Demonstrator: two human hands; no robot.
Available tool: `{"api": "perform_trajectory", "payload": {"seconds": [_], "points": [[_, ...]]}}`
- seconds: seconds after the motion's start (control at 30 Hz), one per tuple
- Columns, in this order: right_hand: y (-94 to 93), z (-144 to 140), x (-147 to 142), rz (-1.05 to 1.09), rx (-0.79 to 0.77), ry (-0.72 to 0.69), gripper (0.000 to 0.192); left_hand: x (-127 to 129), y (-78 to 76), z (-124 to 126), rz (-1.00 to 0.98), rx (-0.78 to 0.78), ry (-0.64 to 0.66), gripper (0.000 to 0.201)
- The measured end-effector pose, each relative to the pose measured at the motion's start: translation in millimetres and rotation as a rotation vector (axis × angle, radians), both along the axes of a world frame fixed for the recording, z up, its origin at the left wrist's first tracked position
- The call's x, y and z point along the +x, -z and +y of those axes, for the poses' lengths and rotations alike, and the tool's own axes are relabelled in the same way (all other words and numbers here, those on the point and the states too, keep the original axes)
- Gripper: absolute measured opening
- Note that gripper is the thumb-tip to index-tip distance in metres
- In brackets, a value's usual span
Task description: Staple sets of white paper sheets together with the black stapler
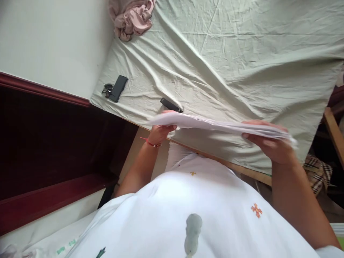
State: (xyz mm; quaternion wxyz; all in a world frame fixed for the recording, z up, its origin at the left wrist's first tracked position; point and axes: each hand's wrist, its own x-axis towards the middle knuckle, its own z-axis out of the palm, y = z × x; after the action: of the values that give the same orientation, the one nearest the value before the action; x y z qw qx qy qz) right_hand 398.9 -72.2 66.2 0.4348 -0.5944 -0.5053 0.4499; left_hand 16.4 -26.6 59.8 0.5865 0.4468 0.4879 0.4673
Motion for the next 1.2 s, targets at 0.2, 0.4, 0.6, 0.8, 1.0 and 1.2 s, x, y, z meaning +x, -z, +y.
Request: {"api": "perform_trajectory", "payload": {"seconds": [0.2,0.4,0.6,0.8,1.0,1.2], "points": [[13.3,18.3,-5.2,-0.008,-0.06,0.004,0.043,3.7,19.7,7.0,0.066,-0.012,0.062,0.047],[9.1,16.9,-6.9,-0.04,-0.012,0.039,0.041,-4.9,22.4,14.0,0.113,0.005,0.091,0.048],[22.9,17.8,-2.2,0.015,-0.07,0.038,0.035,-3.0,38.4,10.5,0.24,-0.088,0.158,0.054],[6.6,19.9,-2.6,-0.06,0.022,-0.086,0.035,-2.6,24.9,9.6,0.189,0.03,0.129,0.058],[11.3,20.2,-4.2,-0.048,-0.004,0.0,0.037,-5.0,18.5,10.3,0.224,-0.008,0.115,0.062],[-3.7,22.8,-9.8,-0.057,-0.084,-0.097,0.043,-8.0,22.9,7.0,0.201,-0.107,0.11,0.061]]}}
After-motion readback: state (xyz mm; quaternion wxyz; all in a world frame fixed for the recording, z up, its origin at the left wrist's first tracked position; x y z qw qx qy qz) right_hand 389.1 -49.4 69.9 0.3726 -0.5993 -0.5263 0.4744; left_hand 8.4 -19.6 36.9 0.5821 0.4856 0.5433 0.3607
